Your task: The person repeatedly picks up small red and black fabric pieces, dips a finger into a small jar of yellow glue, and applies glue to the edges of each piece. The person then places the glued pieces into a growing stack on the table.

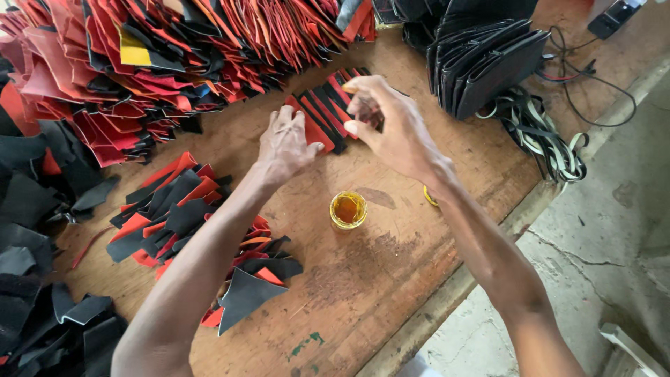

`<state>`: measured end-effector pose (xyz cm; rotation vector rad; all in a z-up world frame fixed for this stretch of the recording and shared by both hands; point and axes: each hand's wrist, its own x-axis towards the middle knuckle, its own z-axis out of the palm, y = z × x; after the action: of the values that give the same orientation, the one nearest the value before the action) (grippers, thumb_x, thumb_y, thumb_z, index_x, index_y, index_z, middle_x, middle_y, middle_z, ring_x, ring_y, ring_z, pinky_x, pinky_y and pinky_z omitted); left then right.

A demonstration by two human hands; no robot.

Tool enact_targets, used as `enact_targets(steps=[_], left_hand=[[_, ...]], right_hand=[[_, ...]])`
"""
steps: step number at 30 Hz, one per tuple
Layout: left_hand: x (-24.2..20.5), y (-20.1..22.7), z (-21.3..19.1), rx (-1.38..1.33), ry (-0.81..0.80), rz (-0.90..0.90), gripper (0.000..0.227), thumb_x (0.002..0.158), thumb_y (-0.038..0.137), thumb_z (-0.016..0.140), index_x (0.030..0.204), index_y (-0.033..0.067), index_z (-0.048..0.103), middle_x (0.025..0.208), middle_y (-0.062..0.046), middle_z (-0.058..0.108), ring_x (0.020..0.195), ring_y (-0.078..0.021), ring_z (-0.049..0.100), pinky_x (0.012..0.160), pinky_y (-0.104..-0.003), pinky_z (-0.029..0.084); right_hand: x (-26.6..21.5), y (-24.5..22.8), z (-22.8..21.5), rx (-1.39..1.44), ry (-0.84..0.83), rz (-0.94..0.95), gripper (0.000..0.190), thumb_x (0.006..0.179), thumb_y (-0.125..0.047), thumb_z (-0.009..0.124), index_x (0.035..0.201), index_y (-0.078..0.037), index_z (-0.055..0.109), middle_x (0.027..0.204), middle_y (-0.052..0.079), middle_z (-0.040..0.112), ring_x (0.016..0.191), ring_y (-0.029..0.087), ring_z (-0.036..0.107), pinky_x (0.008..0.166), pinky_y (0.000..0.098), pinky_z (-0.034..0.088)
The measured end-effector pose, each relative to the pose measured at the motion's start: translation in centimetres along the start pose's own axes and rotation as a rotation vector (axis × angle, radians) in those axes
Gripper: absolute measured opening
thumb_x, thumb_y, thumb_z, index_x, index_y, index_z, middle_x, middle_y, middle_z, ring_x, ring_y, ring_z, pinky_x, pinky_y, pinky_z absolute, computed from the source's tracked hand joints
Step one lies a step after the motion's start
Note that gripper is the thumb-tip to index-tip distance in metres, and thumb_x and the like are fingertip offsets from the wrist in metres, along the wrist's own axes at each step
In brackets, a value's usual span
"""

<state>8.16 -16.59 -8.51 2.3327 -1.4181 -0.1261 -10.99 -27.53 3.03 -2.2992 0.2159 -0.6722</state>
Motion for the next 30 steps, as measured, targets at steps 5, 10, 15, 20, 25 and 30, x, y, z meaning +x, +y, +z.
enact_targets(steps=[5,10,15,20,25,30], left_hand=[[-0.4,0.2,-0.9,-0.025,0.014,0.013,0.065,0.077,0.035,0.084,0.122,-0.0041,0.059,0.133,-0.02,0.05,0.124,-0.0387,0.048,0.099,-0.049,0.049],[-1.0,0.5,-1.1,-0.038,0.012,0.028,0.061,0.077,0.032,0.084,0.121,-0.0035,0.06,0.133,-0.019,0.049,0.122,-0.0375,0.048,0.097,-0.048,0.049],[-1.5,0.3,-2.5,-0.073,0.071,0.087,0.057,0.079,0.029,0.083,0.121,-0.0025,0.061,0.135,-0.018,0.05,0.122,-0.0365,0.049,0.094,-0.047,0.051],[-3.6,1.5,-6.1,-0.157,0.213,0.288,0.045,0.077,0.019,0.08,0.113,-0.003,0.065,0.12,-0.021,0.059,0.113,-0.04,0.056,0.09,-0.049,0.052],[-11.0,3.7,-10.4,-0.194,-0.074,0.395,0.004,0.078,-0.002,0.062,0.082,-0.0015,0.063,0.084,-0.018,0.062,0.09,-0.0385,0.063,0.084,-0.048,0.052],[-19.4,5.2,-13.4,-0.127,-0.405,0.32,0.021,0.067,0.003,0.07,0.087,0.0023,0.064,0.092,-0.014,0.062,0.092,-0.0364,0.062,0.076,-0.047,0.051]], right_hand=[[-2.2,0.2,-1.0,-0.263,-0.03,-0.224,0.042,0.095,0.005,0.065,0.134,-0.01,0.056,0.134,0.015,0.062,0.129,0.028,0.054,0.111,0.0414,0.046],[-3.6,0.0,0.1,-0.556,-0.335,-0.172,0.059,0.088,0.014,0.052,0.124,-0.026,0.075,0.145,0.015,0.05,0.13,0.032,0.042,0.111,0.0452,0.041],[-4.7,0.8,-4.1,-0.651,-0.133,0.05,0.022,0.095,0.0,0.064,0.114,-0.008,0.072,0.147,0.016,0.046,0.134,0.034,0.042,0.109,0.0442,0.044],[-7.4,-0.4,-6.0,-0.636,0.081,0.068,0.033,0.096,0.0,0.068,0.129,-0.007,0.068,0.149,0.012,0.047,0.136,0.03,0.044,0.116,0.0442,0.047],[-9.7,-3.0,-4.7,-0.463,-0.112,-0.002,0.038,0.087,-0.016,0.081,0.124,-0.013,0.07,0.15,0.016,0.041,0.134,0.034,0.038,0.104,0.0441,0.047],[-11.3,-4.9,-3.7,-0.44,-0.228,-0.063,0.054,0.076,-0.024,0.082,0.128,-0.022,0.069,0.154,0.014,0.039,0.132,0.033,0.04,0.109,0.0451,0.043]])
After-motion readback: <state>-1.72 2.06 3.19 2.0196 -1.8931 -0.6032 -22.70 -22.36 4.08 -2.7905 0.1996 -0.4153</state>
